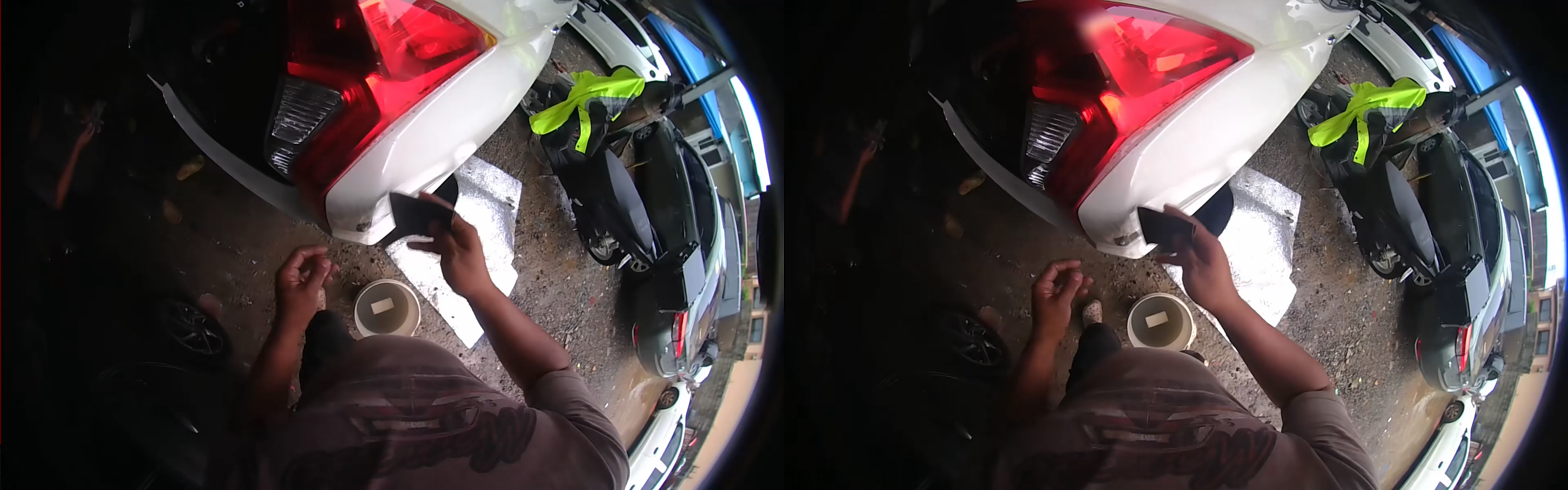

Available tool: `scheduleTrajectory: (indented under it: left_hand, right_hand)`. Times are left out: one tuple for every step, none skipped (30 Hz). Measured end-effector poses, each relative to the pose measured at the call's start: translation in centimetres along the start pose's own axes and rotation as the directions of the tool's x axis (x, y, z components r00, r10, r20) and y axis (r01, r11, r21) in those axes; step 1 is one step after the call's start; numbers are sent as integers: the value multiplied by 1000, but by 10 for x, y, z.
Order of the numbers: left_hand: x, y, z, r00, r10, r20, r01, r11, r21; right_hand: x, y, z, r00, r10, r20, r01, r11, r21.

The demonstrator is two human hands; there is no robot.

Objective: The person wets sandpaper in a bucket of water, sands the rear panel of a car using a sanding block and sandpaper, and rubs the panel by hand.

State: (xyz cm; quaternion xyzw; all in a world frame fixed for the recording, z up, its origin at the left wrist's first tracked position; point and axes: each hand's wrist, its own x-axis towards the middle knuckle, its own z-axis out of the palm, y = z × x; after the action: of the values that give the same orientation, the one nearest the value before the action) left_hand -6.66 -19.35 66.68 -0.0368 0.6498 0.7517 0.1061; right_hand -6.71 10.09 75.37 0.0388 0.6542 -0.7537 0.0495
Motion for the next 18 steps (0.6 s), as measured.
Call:
scheduleTrajectory:
  left_hand:
    - [9, 11, -14, 992, 121, -17, -119, 988, 95]
    - [26, 27, -26, 970, 242, -18, -235, 954, 187]
    - [43, 52, -34, 938, 347, -8, -336, 914, 226]
    - [62, 84, -39, 893, 449, 16, -438, 861, 260]
    - [79, 119, -37, 792, 608, 58, -585, 727, 360]
    - [96, 154, -33, 659, 742, 124, -709, 557, 432]
    - [117, 184, -34, 529, 815, 238, -801, 387, 456]
    - [136, 213, -28, 347, 887, 304, -864, 176, 471]
    - [153, 241, -20, 193, 912, 362, -889, 6, 459]
    - [162, 266, -10, 98, 908, 407, -866, -123, 484]
    - [171, 281, -2, 88, 899, 430, -886, -127, 447]
    - [181, 295, 8, -48, 884, 466, -847, -283, 450]
    - [194, 304, 21, -184, 852, 491, -784, -428, 449]
    - [210, 309, 34, -197, 846, 495, -802, -429, 415]
    - [223, 311, 48, -237, 840, 488, -812, -447, 374]
    - [232, 308, 58, -272, 834, 480, -821, -461, 336]
    - [234, 303, 65, -274, 832, 483, -836, -454, 309]
    - [235, 299, 73, -222, 827, 517, -720, -497, 485]
  right_hand:
    - [4, -19, 4, 989, -99, -107, 78, 979, -189]
    - [9, -37, 8, 957, -196, -212, 103, 918, -384]
    - [19, -37, 8, 884, -398, -245, 157, 747, -646]
    - [28, -40, 13, 812, -532, -238, 181, 618, -765]
    - [36, -40, 21, 727, -651, -215, 166, 472, -866]
    - [46, -35, 32, 683, -701, -203, 115, 378, -919]
    - [56, -26, 46, 641, -744, -188, 46, 282, -958]
    - [65, -9, 61, 645, -743, -180, 38, 266, -963]
    - [66, 4, 79, 715, -688, -122, 80, 254, -964]
    - [66, 21, 101, 722, -684, -100, 74, 220, -973]
    - [64, 37, 122, 735, -675, -71, 74, 184, -980]
    - [56, 48, 143, 760, -646, -68, 37, 148, -988]
    - [49, 55, 159, 786, -615, -62, 3, 105, -995]
    - [45, 58, 171, 825, -560, -76, -22, 102, -995]
    - [46, 59, 176, 821, -560, -113, -58, 116, -992]
    - [48, 49, 181, 821, -547, -164, -116, 123, -986]
    - [53, 39, 182, 819, -533, -209, -168, 125, -978]
    - [64, 30, 177, 808, -536, -244, -226, 101, -969]
